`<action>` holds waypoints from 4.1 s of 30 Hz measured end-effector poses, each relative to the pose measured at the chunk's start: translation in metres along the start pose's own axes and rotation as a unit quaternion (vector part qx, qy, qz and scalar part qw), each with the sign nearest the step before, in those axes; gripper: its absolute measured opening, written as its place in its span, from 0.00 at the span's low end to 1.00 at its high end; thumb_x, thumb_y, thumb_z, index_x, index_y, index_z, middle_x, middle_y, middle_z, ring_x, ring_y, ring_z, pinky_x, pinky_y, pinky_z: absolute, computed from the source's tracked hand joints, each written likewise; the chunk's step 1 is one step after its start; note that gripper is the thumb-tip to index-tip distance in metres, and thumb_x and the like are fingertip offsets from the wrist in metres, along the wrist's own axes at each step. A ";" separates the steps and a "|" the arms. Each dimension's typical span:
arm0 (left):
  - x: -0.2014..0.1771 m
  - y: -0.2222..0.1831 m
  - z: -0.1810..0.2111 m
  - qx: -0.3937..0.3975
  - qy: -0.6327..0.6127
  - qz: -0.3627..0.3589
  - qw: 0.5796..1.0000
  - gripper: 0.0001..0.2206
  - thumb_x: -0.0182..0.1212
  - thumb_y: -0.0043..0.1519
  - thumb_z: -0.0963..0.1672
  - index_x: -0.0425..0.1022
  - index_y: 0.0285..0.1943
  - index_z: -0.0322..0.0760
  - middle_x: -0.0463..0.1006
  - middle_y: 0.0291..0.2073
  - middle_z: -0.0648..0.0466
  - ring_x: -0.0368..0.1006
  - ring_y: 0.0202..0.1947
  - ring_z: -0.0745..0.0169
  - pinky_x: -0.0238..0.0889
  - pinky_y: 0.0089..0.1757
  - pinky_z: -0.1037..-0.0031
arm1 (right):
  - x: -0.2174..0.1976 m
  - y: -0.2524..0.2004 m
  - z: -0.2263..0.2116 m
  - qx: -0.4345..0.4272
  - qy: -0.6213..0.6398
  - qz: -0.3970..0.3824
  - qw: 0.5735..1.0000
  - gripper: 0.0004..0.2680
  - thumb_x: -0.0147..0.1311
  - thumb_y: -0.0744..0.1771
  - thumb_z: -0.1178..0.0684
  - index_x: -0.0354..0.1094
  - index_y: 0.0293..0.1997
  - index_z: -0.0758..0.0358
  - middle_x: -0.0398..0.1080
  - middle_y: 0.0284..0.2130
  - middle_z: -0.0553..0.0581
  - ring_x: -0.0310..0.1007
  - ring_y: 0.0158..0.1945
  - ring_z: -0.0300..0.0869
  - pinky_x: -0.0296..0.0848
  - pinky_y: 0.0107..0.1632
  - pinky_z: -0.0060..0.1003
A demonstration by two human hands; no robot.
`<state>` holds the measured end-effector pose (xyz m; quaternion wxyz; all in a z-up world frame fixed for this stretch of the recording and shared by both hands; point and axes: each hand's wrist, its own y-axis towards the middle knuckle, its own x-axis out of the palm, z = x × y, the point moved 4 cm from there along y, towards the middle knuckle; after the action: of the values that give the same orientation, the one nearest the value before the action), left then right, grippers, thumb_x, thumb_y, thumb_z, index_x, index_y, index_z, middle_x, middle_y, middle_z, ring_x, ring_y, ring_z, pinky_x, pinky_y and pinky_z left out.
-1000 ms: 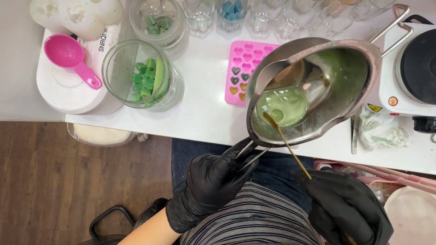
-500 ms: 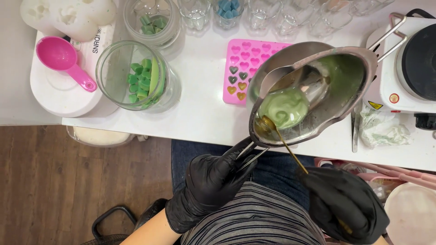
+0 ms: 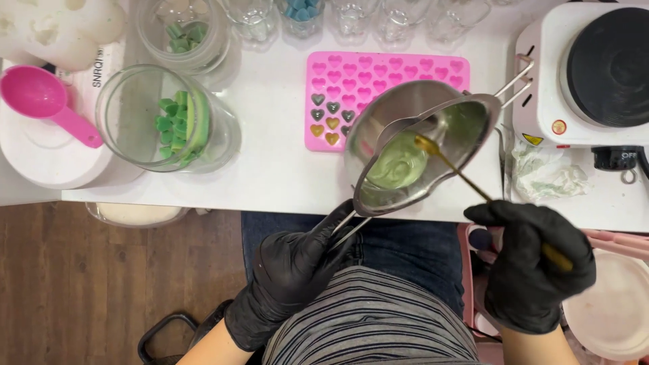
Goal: Pouring melted green wax into small heart-shaped silicone molds.
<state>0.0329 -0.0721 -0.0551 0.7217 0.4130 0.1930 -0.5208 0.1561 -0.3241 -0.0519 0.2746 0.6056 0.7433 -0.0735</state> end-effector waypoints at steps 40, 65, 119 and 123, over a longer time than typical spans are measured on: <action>0.001 -0.003 0.012 0.035 0.162 0.001 0.986 0.24 0.72 0.63 0.44 0.73 0.68 0.38 0.67 0.15 0.62 0.57 0.14 0.73 0.54 0.22 0.75 | -0.006 -0.015 0.056 0.102 0.280 0.048 0.953 0.07 0.53 0.75 0.58 0.71 0.58 0.72 0.77 0.46 0.61 0.81 0.44 0.49 0.81 0.49 0.39; -0.002 0.000 0.019 0.047 0.169 -0.003 0.985 0.24 0.71 0.62 0.43 0.73 0.67 0.37 0.67 0.16 0.60 0.60 0.15 0.72 0.55 0.23 0.74 | -0.010 -0.017 0.057 0.077 0.292 0.057 0.952 0.06 0.53 0.75 0.60 0.70 0.57 0.73 0.77 0.47 0.63 0.81 0.45 0.49 0.82 0.50 0.40; -0.010 0.003 0.023 -0.006 0.098 -0.006 0.995 0.26 0.74 0.58 0.42 0.74 0.66 0.36 0.66 0.15 0.59 0.58 0.13 0.70 0.55 0.23 0.71 | -0.007 -0.013 0.044 0.068 0.322 0.071 0.942 0.07 0.52 0.76 0.57 0.72 0.54 0.73 0.77 0.42 0.63 0.82 0.43 0.50 0.81 0.49 0.39; -0.010 0.002 0.024 0.011 0.113 -0.002 0.994 0.25 0.73 0.59 0.42 0.73 0.67 0.36 0.73 0.20 0.59 0.59 0.14 0.71 0.56 0.23 0.73 | -0.013 -0.017 0.038 -0.010 0.274 0.040 0.961 0.08 0.54 0.76 0.54 0.72 0.54 0.72 0.76 0.41 0.62 0.80 0.42 0.48 0.80 0.49 0.37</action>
<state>0.0269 -0.0851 -0.0336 0.6898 0.4762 0.2685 -0.4747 0.1540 -0.3557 -0.0809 0.0692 0.6289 0.7660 0.1139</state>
